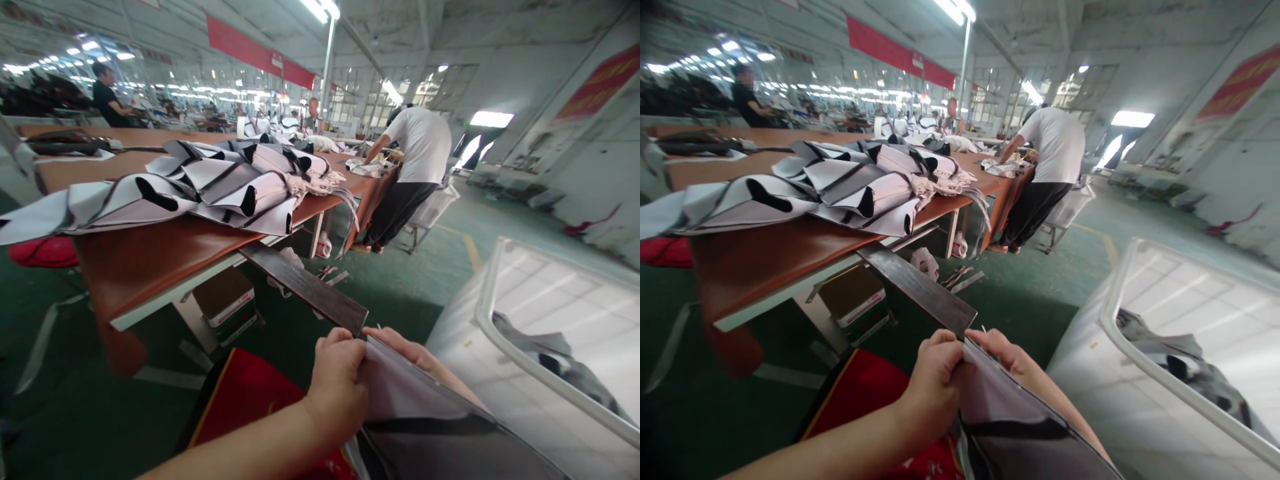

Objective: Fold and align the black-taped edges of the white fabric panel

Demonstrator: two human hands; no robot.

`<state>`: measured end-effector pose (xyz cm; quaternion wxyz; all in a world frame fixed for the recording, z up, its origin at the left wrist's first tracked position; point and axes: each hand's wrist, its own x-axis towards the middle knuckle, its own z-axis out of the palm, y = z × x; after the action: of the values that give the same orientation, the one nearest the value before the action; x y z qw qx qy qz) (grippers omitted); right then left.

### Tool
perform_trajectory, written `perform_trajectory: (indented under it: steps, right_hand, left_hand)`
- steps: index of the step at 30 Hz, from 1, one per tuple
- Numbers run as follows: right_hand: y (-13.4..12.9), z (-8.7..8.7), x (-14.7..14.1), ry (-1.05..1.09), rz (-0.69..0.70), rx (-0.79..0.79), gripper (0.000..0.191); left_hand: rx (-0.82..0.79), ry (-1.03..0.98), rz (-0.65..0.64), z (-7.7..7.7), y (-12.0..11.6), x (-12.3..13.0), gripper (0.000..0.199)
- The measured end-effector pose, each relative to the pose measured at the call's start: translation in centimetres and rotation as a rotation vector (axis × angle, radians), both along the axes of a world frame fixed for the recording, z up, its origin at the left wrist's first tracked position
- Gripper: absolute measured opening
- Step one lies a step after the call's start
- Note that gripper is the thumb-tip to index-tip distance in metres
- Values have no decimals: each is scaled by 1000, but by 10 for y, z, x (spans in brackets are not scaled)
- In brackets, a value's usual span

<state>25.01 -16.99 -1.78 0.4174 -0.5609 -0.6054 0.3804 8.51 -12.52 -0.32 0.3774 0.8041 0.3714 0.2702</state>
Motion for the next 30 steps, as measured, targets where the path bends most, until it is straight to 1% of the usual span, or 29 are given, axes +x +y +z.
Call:
perform_trajectory:
  steps: [2,4,6,8,9,11,12,14,15,17,19,22,25,30]
  right_hand:
    - [1,11,-5,38,154,-34,39]
    - [3,20,-9,74,231,-59,38]
    - [7,21,-9,90,222,-42,33]
    - [12,14,-6,109,151,-9,28]
    - [15,8,-2,117,106,9,29]
    - [21,-7,8,111,27,34,37]
    - [24,-13,14,91,7,42,42]
    - [31,-20,26,38,10,62,45]
    - [34,-20,32,15,31,74,45]
    - [43,-15,40,-24,81,101,42]
    - [53,-5,45,-62,116,112,39]
    - [72,7,48,-133,158,94,35]
    - [94,14,47,-184,238,74,34]
    - [134,28,35,-234,371,16,29]
  left_hand:
    - [121,60,-20,4,0,-1,16]
    - [214,118,-34,9,2,0,14]
    - [270,165,-34,13,3,0,15]
    - [291,179,-47,16,5,0,18]
    - [290,183,-53,16,6,-1,19]
    - [262,213,-40,15,8,-4,19]
    - [222,243,-27,14,8,-5,20]
    - [78,271,-10,11,10,-8,21]
    - [-15,246,-19,9,12,-8,21]
    - [-179,134,-59,7,15,-8,20]
    - [-245,29,-79,6,19,-8,20]
    - [-256,-1,-44,6,27,-9,15]
    - [-271,-27,25,6,36,-14,11]
    - [-227,-89,129,7,60,-30,12]
